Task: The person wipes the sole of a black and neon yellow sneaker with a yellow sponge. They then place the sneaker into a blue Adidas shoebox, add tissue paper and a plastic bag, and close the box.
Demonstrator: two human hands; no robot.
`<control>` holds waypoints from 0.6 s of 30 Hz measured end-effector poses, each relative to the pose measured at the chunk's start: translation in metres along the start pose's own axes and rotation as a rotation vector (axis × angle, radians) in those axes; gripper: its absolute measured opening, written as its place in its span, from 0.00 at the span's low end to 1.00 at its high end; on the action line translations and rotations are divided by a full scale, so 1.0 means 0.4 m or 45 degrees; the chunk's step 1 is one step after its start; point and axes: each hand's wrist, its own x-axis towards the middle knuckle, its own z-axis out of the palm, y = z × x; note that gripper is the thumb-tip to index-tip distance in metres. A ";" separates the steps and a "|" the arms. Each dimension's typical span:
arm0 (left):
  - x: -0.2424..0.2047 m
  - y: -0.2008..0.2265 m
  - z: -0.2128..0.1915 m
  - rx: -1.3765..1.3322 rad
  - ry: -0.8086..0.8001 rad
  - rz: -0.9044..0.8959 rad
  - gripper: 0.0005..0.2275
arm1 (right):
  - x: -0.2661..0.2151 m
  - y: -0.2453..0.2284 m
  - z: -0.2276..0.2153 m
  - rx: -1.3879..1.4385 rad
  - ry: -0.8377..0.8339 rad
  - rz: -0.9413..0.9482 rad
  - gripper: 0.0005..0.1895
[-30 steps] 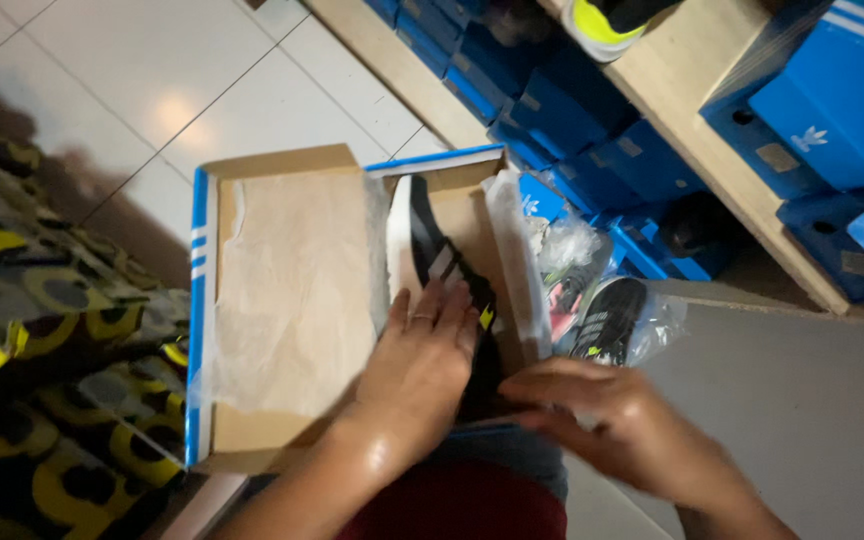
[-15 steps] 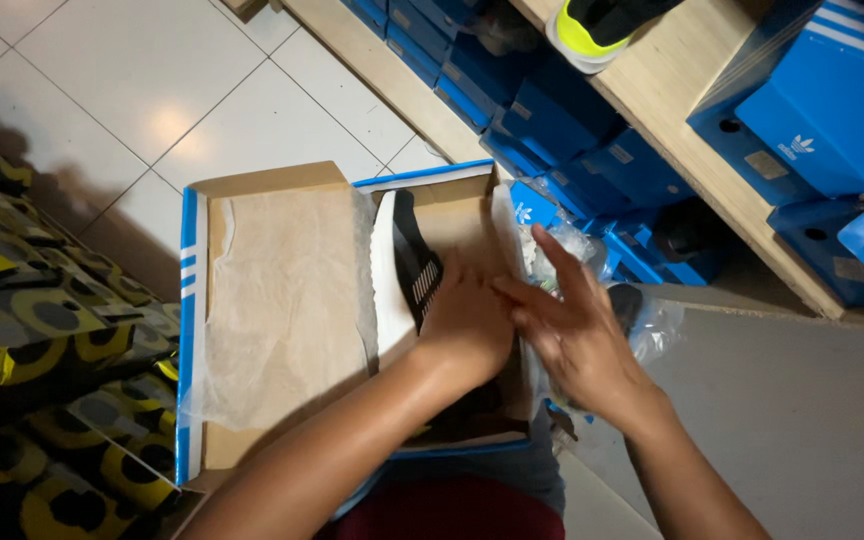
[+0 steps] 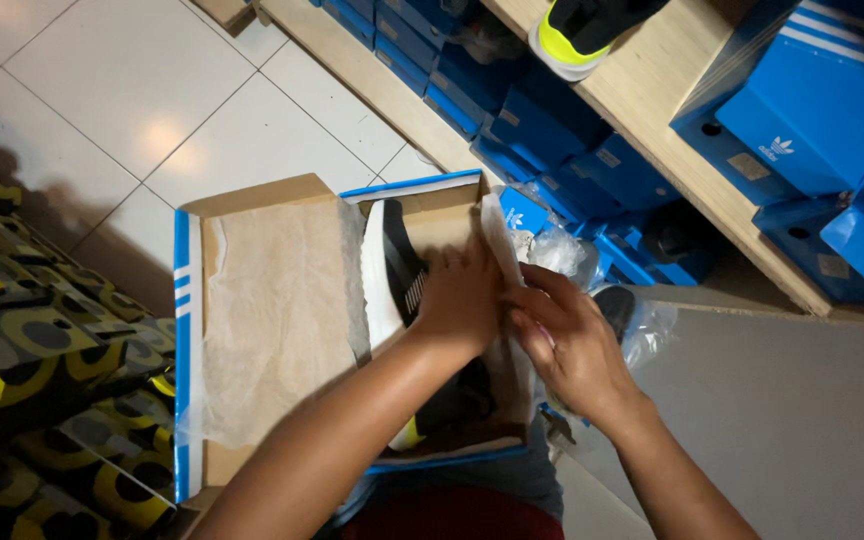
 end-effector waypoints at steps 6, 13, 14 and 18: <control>0.070 0.031 0.084 0.091 -0.009 -0.054 0.27 | -0.012 0.016 0.002 0.019 0.027 0.075 0.15; 0.064 0.029 0.076 0.169 -0.146 0.003 0.30 | -0.055 -0.072 -0.085 0.028 -0.467 0.283 0.23; 0.074 0.036 0.099 0.168 -0.147 0.007 0.30 | -0.074 -0.068 -0.089 0.027 -0.467 0.287 0.23; 0.095 0.045 0.136 0.213 -0.135 -0.123 0.32 | -0.148 -0.063 -0.086 -0.166 -0.838 0.284 0.08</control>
